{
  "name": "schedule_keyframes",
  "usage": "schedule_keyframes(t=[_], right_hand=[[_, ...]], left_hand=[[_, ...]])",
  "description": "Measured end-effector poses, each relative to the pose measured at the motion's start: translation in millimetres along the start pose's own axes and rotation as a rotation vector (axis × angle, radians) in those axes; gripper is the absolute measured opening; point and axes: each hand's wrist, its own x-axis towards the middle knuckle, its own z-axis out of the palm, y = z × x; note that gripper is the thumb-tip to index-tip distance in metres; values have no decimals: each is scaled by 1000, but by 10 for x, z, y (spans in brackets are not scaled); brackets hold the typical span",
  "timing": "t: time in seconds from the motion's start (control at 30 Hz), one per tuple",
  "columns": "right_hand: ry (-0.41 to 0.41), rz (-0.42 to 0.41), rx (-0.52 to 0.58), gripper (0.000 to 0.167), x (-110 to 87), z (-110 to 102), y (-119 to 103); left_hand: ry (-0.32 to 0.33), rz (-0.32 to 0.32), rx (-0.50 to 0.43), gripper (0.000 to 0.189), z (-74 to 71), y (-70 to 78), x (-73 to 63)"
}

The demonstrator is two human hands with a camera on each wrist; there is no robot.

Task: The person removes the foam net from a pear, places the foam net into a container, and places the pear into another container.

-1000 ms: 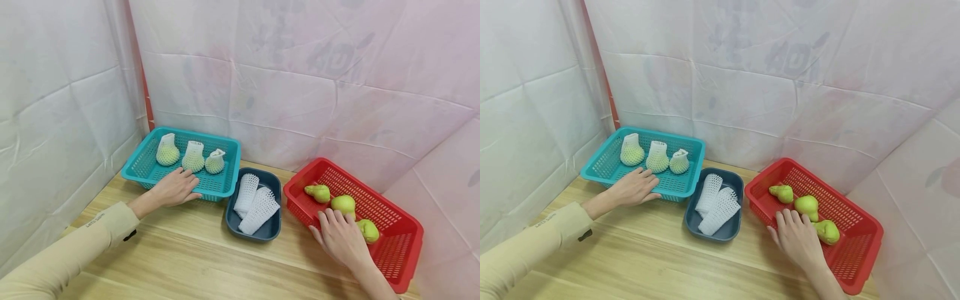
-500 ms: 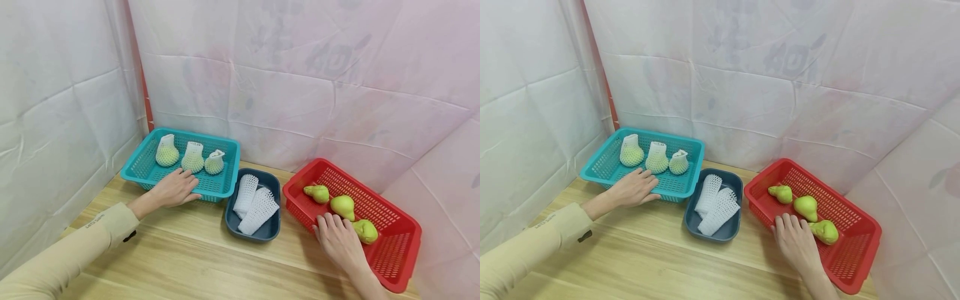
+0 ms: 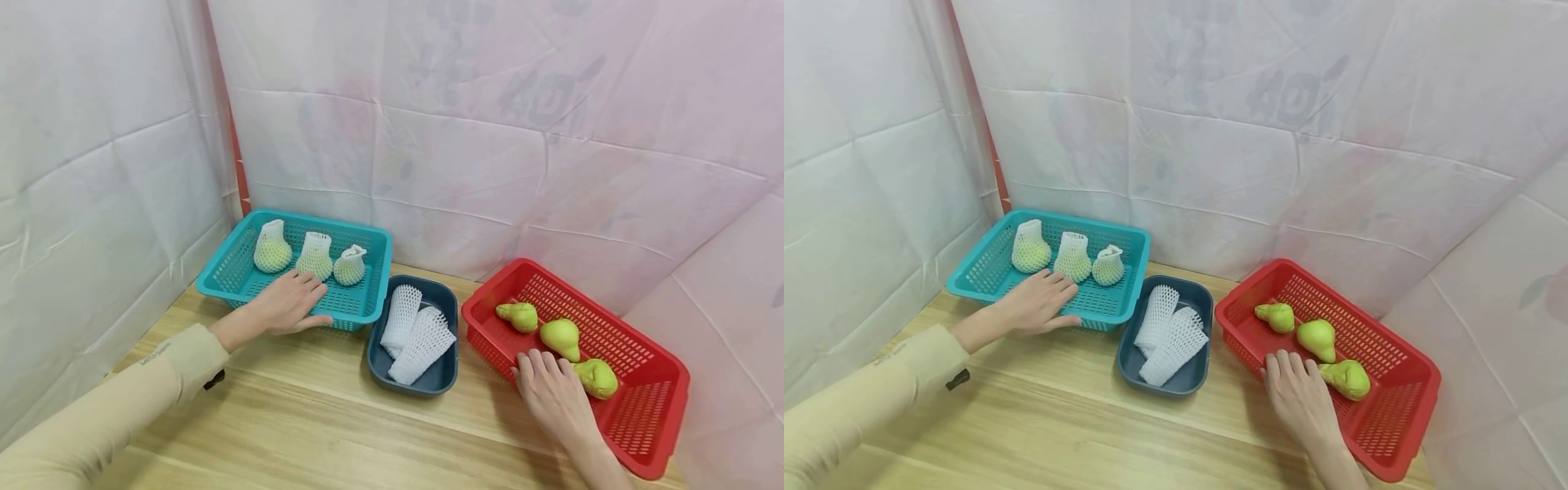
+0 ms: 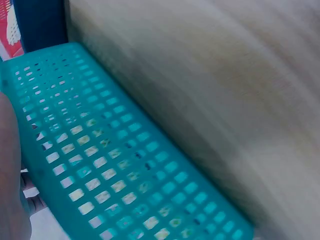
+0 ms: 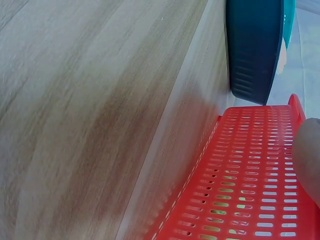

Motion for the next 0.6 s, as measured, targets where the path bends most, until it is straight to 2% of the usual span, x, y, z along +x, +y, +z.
schedule_keyframes(t=[0.2, 0.33, 0.47, 0.6], right_hand=[[13, -4, -5, 40, 21, -24, -12], [15, -5, -2, 40, 33, -37, -21], [17, -6, -2, 40, 35, -43, -21], [18, -4, -3, 40, 36, -47, -24]], left_hand=[[-20, -25, -19, 67, -123, -93, 133], [-66, -24, 10, 69, -195, -182, 232], [-111, 4, 62, 76, -255, -283, 338], [-178, 11, 93, 83, -276, -397, 480]])
